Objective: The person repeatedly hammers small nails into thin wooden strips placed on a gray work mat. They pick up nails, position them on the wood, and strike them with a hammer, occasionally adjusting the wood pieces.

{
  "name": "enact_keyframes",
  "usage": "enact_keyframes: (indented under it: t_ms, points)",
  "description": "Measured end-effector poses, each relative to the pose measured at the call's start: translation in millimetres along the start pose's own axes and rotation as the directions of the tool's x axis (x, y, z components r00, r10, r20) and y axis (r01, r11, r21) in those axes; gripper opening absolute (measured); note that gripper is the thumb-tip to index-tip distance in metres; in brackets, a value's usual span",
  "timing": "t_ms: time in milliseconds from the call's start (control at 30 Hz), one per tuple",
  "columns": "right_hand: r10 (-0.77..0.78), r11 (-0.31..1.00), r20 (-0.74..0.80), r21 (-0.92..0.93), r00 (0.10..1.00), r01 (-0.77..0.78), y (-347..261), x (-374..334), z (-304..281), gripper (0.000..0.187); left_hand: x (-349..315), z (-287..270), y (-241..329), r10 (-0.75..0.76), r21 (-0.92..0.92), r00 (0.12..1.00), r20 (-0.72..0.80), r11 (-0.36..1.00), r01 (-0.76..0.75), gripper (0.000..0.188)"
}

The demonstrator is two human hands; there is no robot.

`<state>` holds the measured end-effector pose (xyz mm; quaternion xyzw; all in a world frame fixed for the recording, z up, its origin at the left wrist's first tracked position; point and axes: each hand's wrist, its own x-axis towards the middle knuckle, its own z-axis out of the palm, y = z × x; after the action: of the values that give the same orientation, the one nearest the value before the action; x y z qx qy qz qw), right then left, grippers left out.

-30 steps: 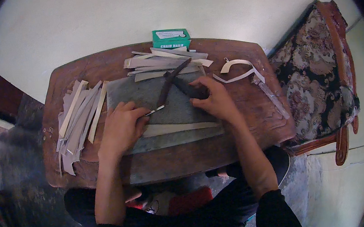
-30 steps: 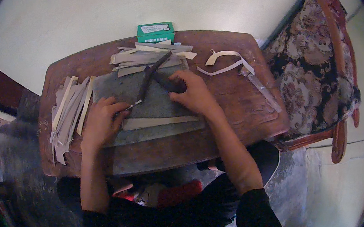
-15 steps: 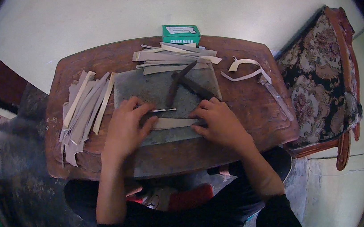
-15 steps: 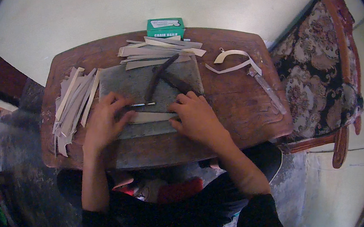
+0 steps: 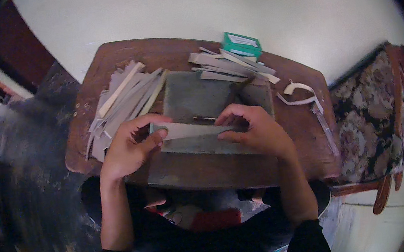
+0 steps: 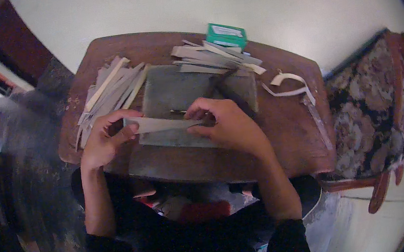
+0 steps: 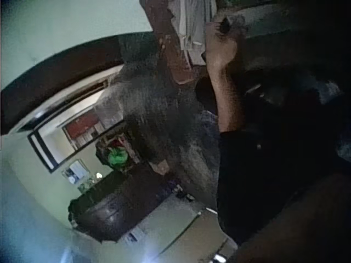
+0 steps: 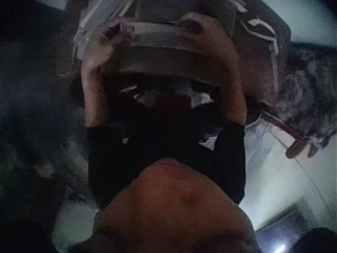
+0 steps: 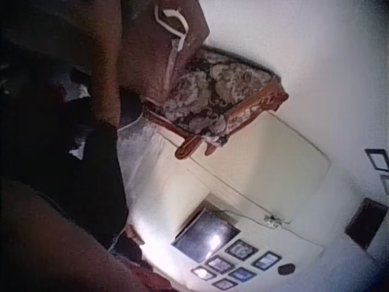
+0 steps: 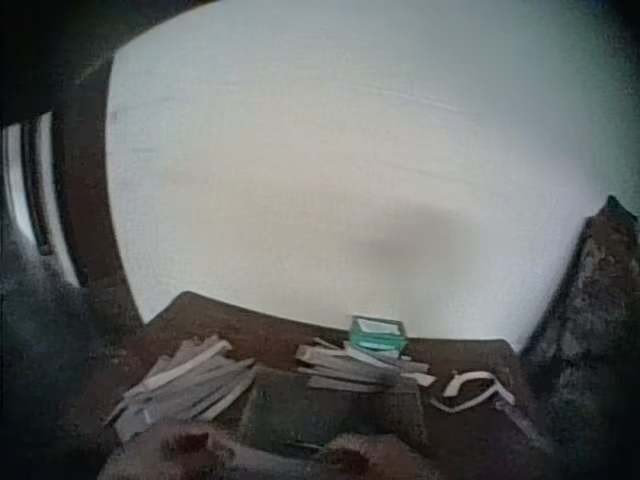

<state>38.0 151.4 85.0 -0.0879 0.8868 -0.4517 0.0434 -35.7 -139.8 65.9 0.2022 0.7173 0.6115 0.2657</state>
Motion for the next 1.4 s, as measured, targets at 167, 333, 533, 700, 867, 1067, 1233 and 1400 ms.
enact_keyframes:
  t_ms: [167, 333, 533, 700, 867, 1067, 1233, 1400]
  points:
    - [-0.143, 0.990, -0.004, -0.017, 0.990, 0.143, -6.0, 49.0, 14.0, 0.028, -24.8, -32.1, -19.2, 0.029, -0.116, 0.952, -0.305, 0.991, -0.067, 0.029]
    - [-0.305, 0.922, 0.000, -0.250, 0.952, 0.295, -3.0, 115.8, 45.8, 0.032, -34.8, -57.3, -37.2, 0.107, 0.012, 0.854, -0.510, 0.993, -0.117, 0.032]
    - [-0.454, 0.839, -0.026, -0.350, 0.890, 0.417, -0.3, 179.8, 76.6, 0.032, -33.9, -67.8, -43.0, 0.202, 0.416, 0.729, -0.654, 0.901, 0.124, 0.037]
    - [-0.480, 0.806, -0.003, -0.398, 0.877, 0.439, -8.3, 204.0, 87.3, 0.025, -31.8, -73.9, -43.9, 0.267, 0.531, 0.684, -0.678, 0.822, 0.206, 0.036]
    - [-0.495, 0.767, 0.027, -0.456, 0.868, 0.452, 5.5, 223.1, 98.2, 0.024, -27.6, -74.8, -50.4, 0.215, 0.521, 0.694, -0.687, 0.811, 0.264, 0.035]
    - [-0.468, 0.764, 0.028, -0.489, 0.883, 0.421, 9.3, 220.7, 108.4, 0.028, -28.6, -73.6, -53.2, 0.185, 0.497, 0.687, -0.702, 0.819, 0.287, 0.035]
    - [-0.485, 0.792, -0.059, -0.453, 0.872, 0.410, 7.8, 197.1, 86.7, 0.035, -24.9, -72.1, -55.5, 0.299, 0.570, 0.657, -0.692, 0.785, 0.243, 0.034]
    - [-0.404, 0.822, -0.039, -0.454, 0.914, 0.344, 9.1, 129.7, 46.3, 0.030, -30.3, -65.2, -45.6, 0.306, 0.541, 0.647, -0.698, 0.818, 0.197, 0.029]
